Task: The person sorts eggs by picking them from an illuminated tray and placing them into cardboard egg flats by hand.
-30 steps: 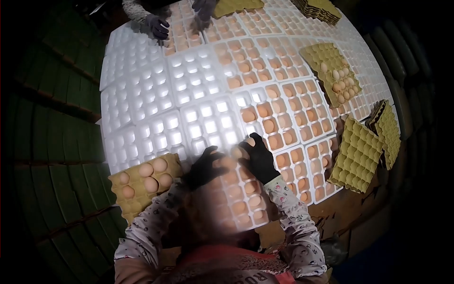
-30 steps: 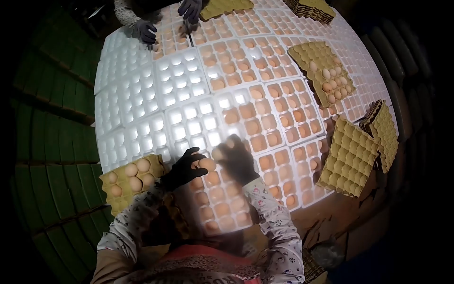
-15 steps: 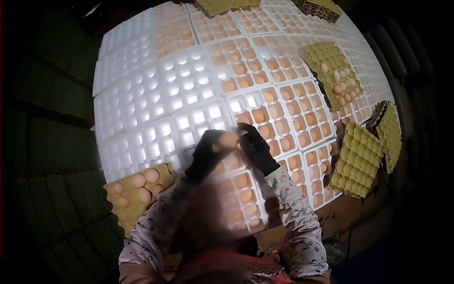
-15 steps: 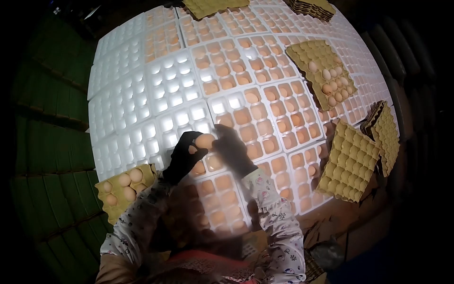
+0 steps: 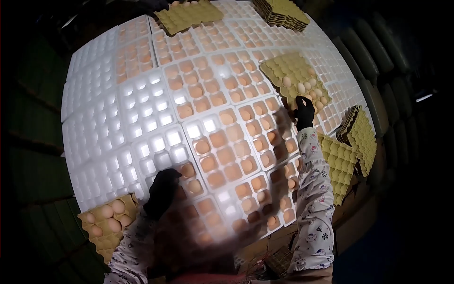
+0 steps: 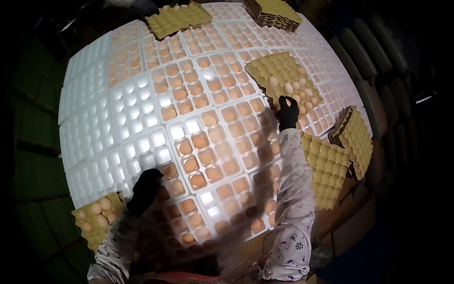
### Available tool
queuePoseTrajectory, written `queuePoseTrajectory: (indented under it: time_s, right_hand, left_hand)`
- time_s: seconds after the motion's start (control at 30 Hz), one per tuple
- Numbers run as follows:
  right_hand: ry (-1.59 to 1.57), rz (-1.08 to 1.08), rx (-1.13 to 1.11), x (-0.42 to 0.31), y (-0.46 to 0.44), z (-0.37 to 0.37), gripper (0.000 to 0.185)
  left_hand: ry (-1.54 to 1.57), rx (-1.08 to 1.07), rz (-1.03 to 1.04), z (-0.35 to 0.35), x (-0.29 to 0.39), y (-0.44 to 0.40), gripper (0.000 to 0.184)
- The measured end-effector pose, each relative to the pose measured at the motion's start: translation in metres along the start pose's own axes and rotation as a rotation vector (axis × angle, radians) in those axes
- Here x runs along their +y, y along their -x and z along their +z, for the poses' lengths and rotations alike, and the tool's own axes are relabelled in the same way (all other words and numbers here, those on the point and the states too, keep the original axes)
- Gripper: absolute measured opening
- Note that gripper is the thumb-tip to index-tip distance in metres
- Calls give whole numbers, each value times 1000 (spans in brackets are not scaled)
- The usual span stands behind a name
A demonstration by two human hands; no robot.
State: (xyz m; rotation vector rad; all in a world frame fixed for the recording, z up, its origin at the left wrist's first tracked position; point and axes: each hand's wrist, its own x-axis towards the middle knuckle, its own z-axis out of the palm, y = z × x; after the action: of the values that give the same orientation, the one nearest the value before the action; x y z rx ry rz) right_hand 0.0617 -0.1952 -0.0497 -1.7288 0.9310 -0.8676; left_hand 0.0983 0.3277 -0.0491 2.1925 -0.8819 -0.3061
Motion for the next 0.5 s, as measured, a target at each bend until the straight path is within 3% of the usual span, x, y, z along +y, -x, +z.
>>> queuePoseTrajectory:
  time_s: [0.07,0.17,0.2,0.23,0.27,0.3,0.33,0.4,0.5]
  right_hand:
    - [169,-97,24,37,-58,-5,40]
    - [205,132,-78,44,-90,-14,39]
    - [374,-259,10,100,-126,-15,34]
    - [349,-166,-31,89,-121,-11,30]
    - [329,-72,-68,78,-116,-7,28]
    - [31,36,-215,54,-85,3,27]
    - [-144,4,-248,62,-72,22,29]
    - [-260,68,-523,-3,16,61,31]
    - [-184,-23,-953,-99,166,124,24]
  left_hand:
    - [19,-88,-4,-27,24,7,28]
    - [-42,-72,-25,-79,59,33,26]
    - [-95,-36,-57,-100,63,48,25]
    - [-186,37,-15,-117,55,67,26]
    - [-146,119,-158,-130,45,90,25]
    - [-100,210,-281,-140,33,113,25]
    - [-47,303,-384,-152,28,133,25]
    - [-176,374,-344,-171,24,166,23]
    - [-259,353,-411,-177,14,193,18]
